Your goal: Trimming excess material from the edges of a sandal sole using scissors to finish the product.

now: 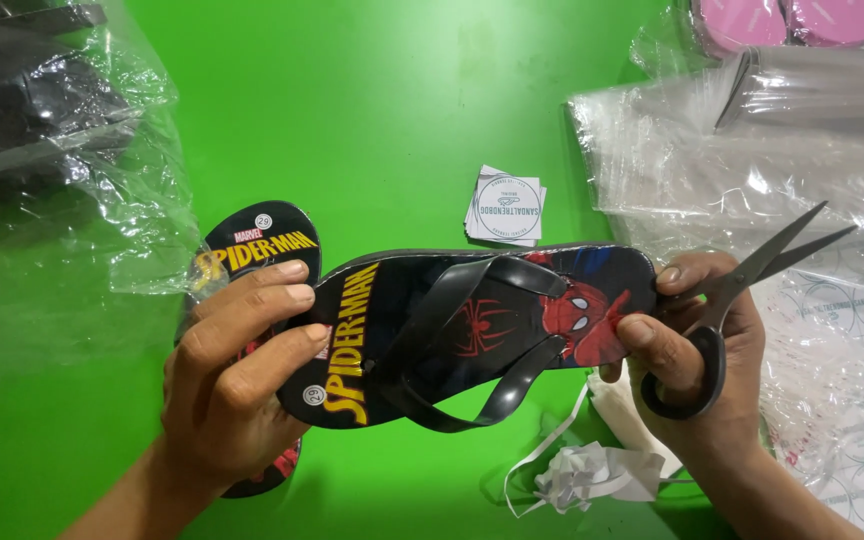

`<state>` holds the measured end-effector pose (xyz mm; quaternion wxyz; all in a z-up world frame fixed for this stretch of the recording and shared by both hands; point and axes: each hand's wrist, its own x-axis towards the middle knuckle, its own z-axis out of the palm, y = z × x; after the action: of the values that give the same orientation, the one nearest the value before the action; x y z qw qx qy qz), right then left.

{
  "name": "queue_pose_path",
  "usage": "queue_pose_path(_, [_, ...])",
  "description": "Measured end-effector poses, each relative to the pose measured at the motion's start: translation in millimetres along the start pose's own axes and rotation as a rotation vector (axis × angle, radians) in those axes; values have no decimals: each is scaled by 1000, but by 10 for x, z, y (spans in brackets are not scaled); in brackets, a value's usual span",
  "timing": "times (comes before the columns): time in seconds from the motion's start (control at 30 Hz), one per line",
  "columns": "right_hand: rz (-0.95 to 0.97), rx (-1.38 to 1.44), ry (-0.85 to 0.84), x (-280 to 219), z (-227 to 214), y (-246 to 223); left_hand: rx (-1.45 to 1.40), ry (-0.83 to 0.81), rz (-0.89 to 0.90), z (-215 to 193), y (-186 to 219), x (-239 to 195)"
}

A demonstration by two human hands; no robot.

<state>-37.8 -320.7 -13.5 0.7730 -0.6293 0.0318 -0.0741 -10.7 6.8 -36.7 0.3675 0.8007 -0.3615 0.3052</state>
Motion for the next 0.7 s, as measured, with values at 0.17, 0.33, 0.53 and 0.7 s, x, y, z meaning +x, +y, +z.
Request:
queue_pose_path(0.17, [-32, -2, -4, -10, -6, 6, 0, -10, -3, -14, 0, -10])
queue_pose_path(0.33, [-64, -26, -13, -15, 8, -4, 9, -5, 4, -16, -5, -17])
queue_pose_path(0.53, [-63, -71, 18, -24, -5, 5, 2, -31, 1, -25, -7, 7])
queue_pose_path(0.7, [-11, -22, 55, -5, 4, -63, -106, -300, 92, -69, 17, 140])
